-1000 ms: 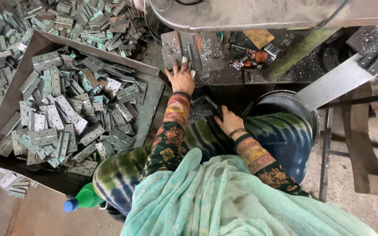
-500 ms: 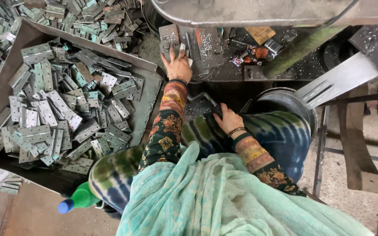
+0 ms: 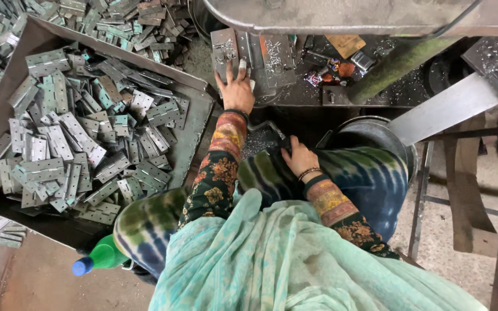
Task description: The person operates a manual press machine to process small metal plates. They pick up plates from a bin, place them into the machine, and pull a lever to activate the press. The processed plates are then dropped into a collection bin below.
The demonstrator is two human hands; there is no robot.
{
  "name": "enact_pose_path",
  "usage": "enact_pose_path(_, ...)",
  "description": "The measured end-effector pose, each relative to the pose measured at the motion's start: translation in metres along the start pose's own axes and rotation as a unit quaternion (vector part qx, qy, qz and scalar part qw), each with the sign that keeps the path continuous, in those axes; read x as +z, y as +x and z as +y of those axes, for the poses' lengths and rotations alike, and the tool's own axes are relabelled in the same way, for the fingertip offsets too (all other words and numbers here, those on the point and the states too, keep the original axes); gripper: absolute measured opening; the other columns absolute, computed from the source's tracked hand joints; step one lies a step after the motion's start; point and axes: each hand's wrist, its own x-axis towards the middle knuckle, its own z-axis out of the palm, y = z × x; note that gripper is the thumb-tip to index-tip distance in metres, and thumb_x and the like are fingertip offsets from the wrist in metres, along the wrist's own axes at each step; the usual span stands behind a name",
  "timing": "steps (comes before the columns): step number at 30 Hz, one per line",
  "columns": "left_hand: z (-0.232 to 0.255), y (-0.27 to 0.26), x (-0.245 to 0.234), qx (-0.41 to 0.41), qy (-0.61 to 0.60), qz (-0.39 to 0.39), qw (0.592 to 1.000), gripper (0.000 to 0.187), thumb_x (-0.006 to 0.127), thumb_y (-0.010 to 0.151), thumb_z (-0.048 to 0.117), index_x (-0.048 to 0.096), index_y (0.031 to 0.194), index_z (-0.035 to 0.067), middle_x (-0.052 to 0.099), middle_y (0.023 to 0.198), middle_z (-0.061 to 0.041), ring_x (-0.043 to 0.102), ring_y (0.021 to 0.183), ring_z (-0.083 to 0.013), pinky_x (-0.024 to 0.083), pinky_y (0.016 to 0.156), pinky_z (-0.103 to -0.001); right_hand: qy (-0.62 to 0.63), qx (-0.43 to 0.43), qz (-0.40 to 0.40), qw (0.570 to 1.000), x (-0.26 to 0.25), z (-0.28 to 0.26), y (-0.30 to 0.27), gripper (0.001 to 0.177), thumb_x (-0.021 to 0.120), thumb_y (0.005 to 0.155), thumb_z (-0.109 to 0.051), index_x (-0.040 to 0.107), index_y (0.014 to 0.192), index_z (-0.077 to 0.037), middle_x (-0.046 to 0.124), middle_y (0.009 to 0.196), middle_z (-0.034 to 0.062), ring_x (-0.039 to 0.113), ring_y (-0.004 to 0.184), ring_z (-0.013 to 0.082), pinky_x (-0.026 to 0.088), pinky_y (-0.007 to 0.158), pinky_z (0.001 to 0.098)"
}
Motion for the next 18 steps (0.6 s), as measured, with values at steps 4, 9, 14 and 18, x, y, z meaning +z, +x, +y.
enact_pose_path(4, -0.001, 0.005, 0.008, -0.028, -0.002, -0.055, 0.998, 0.036, 0.057, 0.095, 0.017, 0.072, 0.127, 0.012, 0.047, 0.157, 0.003, 0.021, 0.156, -0.0341, 0.007, 0.122, -0.075, -0.037, -0.013, -0.047, 0.998, -0.019, -0.008, 0.003, 0.055, 0.060, 0.098, -0.048, 0.049, 0.137, -0.011, 0.073, 0.101, 0.0229, 0.071, 0.089, 0.0453, 0.057, 0.077, 0.0567)
enact_pose_path(9, 0.000, 0.031, 0.005, -0.014, 0.023, -0.047, 0.999, 0.042, 0.058, 0.089, 0.017, 0.070, 0.128, 0.009, 0.046, 0.154, -0.001, 0.021, 0.151, -0.0363, 0.007, 0.116, -0.077, 0.022, -0.035, 0.055, 0.998, 0.015, 0.003, -0.005, 0.056, 0.062, 0.093, -0.046, 0.050, 0.137, -0.013, 0.072, 0.100, 0.0224, 0.069, 0.082, 0.0470, 0.056, 0.069, 0.0581)
enact_pose_path(14, 0.001, 0.018, 0.004, -0.018, 0.001, -0.052, 0.998, 0.040, 0.057, 0.087, 0.017, 0.070, 0.125, 0.011, 0.044, 0.155, -0.001, 0.019, 0.151, -0.0366, 0.008, 0.115, -0.077, 0.026, -0.046, 0.075, 0.996, 0.051, 0.022, -0.002, 0.055, 0.060, 0.098, -0.047, 0.048, 0.141, -0.014, 0.072, 0.101, 0.0229, 0.069, 0.083, 0.0478, 0.056, 0.073, 0.0579)
enact_pose_path(18, -0.002, 0.018, -0.003, -0.012, -0.077, 0.016, 0.997, 0.043, 0.061, 0.088, 0.025, 0.068, 0.128, 0.012, 0.046, 0.151, -0.004, 0.024, 0.147, -0.0371, 0.013, 0.113, -0.076, 0.009, -0.013, -0.005, 1.000, 0.017, 0.014, 0.002, 0.064, 0.062, 0.092, -0.050, 0.046, 0.145, -0.016, 0.071, 0.105, 0.0252, 0.069, 0.092, 0.0484, 0.055, 0.077, 0.0602)
